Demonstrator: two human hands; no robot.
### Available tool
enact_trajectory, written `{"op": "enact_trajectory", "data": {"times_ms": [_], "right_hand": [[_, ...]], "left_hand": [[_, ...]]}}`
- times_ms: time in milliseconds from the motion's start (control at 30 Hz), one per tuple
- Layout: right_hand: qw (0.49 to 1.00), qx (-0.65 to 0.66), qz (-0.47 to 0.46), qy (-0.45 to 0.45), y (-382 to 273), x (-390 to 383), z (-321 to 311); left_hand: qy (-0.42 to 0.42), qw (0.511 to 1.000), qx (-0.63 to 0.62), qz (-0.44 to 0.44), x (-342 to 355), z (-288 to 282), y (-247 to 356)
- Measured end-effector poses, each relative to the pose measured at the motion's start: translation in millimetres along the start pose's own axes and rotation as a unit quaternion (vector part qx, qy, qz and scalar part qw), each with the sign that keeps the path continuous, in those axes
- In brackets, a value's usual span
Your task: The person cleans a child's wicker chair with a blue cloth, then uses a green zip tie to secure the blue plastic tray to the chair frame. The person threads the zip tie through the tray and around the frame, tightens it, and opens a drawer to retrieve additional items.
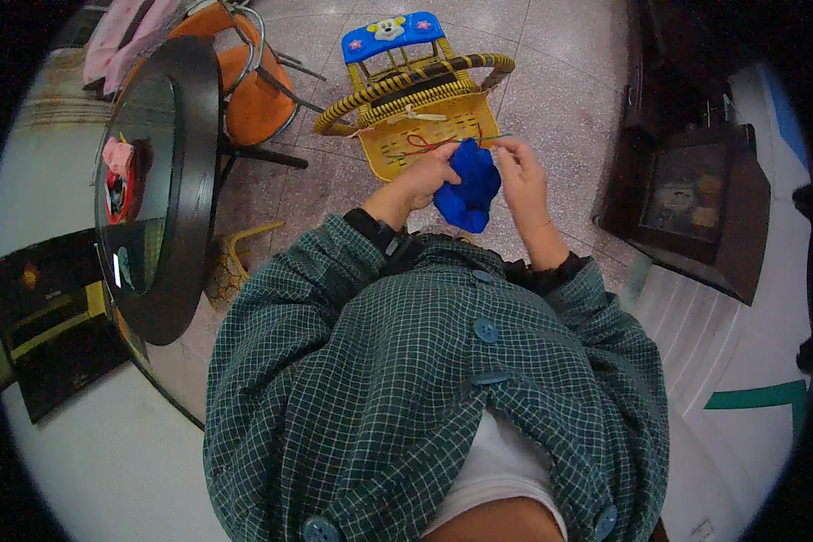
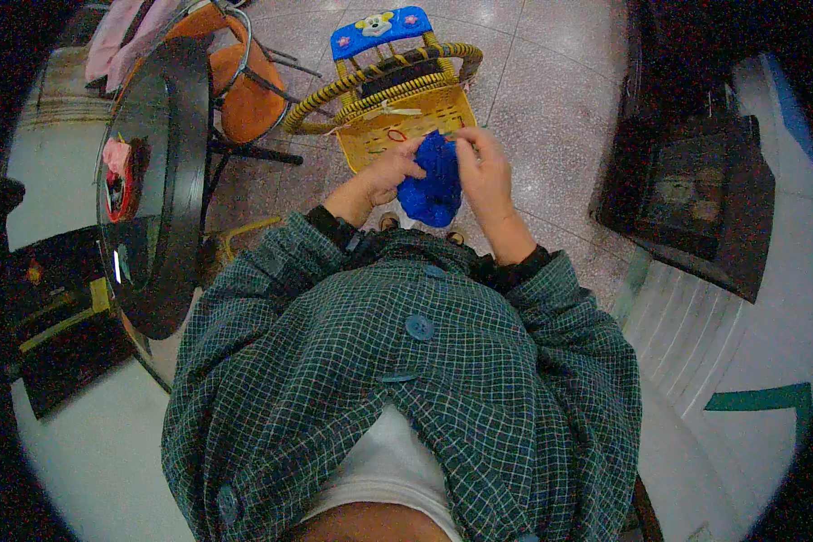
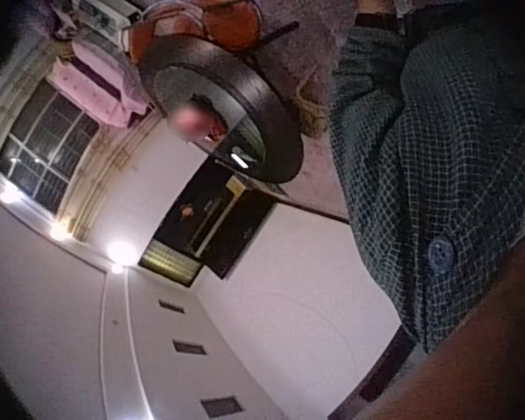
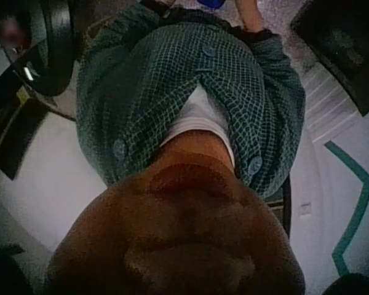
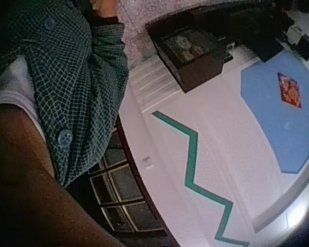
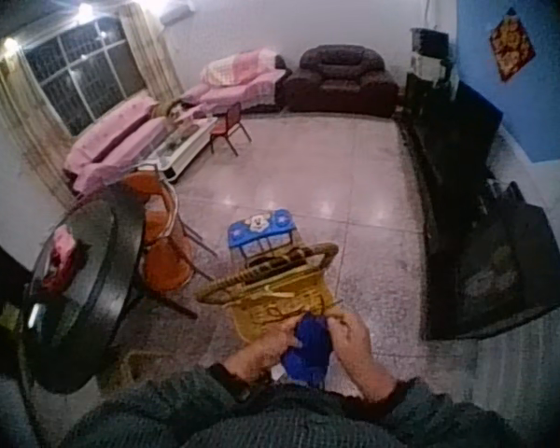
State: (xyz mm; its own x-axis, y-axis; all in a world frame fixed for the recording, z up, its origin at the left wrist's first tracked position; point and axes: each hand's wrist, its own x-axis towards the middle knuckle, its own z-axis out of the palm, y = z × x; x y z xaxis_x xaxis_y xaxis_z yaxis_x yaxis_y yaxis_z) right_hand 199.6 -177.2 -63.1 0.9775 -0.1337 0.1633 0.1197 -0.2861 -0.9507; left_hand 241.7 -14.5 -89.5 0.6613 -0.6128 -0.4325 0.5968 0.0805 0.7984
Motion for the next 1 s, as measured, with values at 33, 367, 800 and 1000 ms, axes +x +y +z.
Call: {"op": "enact_trajectory", "data": {"times_ms": [33,367,800,1000], "right_hand": [[0.998,0.020,0.067,0.001,5,2,-1],[0.729,0.509,0.444,-0.114,36,-14,4],[0.669,0.616,0.402,-0.105,54,-8,10],[0.664,0.610,0.429,-0.049,57,-5,-1]], "left_hand": [[0.008,0.994,0.109,0.027,-2,3,3],[0.034,0.856,0.517,0.011,-12,49,6],[-0.023,0.748,0.646,0.147,-39,71,34],[0.026,0.765,0.604,0.224,-41,62,30]]}}
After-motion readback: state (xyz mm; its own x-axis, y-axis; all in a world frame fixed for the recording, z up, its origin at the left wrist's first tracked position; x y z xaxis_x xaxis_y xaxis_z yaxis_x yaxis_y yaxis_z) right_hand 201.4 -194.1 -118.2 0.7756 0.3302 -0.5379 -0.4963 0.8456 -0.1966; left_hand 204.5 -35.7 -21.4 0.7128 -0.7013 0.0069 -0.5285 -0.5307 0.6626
